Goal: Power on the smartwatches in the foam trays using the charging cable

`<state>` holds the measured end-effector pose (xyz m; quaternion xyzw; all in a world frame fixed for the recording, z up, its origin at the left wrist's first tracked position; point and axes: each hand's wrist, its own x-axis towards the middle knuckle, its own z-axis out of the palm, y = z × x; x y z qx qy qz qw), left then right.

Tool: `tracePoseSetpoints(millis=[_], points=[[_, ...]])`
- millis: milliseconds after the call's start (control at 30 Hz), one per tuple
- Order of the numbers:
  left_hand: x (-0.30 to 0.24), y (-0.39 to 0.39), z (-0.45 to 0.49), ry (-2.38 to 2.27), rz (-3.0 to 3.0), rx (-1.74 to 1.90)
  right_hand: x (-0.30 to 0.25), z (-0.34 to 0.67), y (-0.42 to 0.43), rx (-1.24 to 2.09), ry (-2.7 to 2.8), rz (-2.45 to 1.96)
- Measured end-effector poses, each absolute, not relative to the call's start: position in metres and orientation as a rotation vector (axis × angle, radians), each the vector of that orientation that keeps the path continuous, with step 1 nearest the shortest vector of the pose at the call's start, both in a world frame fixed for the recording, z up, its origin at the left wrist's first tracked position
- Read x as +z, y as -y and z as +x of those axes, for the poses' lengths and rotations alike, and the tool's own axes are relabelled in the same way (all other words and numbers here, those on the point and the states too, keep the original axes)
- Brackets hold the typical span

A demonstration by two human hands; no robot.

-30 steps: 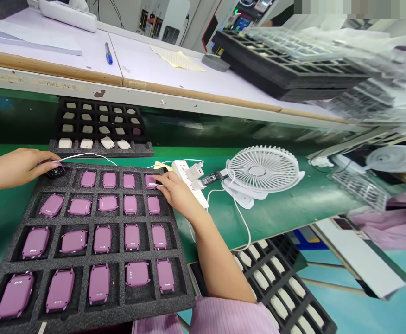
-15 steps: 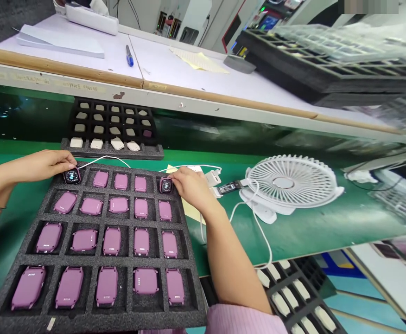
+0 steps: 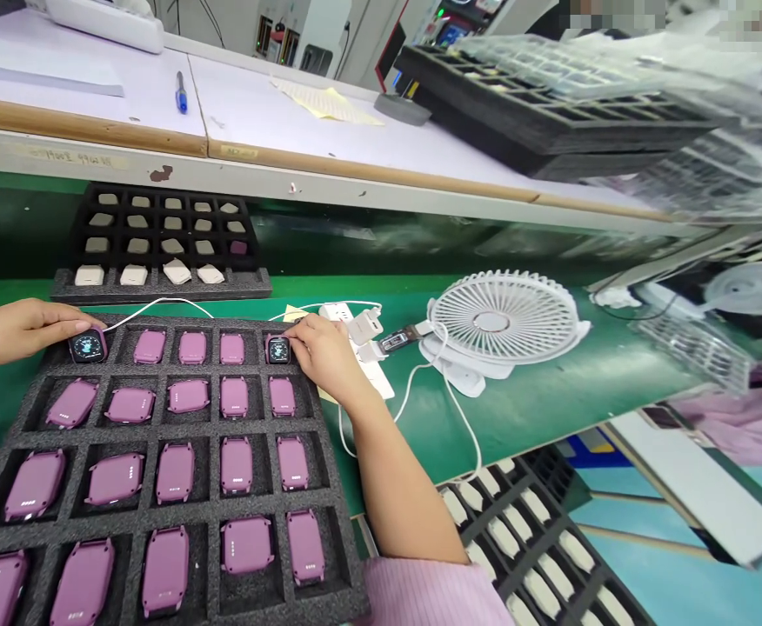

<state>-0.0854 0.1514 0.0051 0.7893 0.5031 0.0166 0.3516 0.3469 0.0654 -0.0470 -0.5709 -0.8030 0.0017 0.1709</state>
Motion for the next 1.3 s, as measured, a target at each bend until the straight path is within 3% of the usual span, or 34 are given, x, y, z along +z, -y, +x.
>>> tracePoseSetpoints(millis=[733, 1300], points=[[0.0013, -0.1564, -0.088, -1.335, 2.005, 0.031, -0.0445, 0.3476, -0.065, 0.319, 2.129, -1.573], [0.0, -0.1576, -0.0884, -1.334, 1.991, 0.034, -0.0458, 0.3441, -0.0637, 0.148, 2.251, -1.665]])
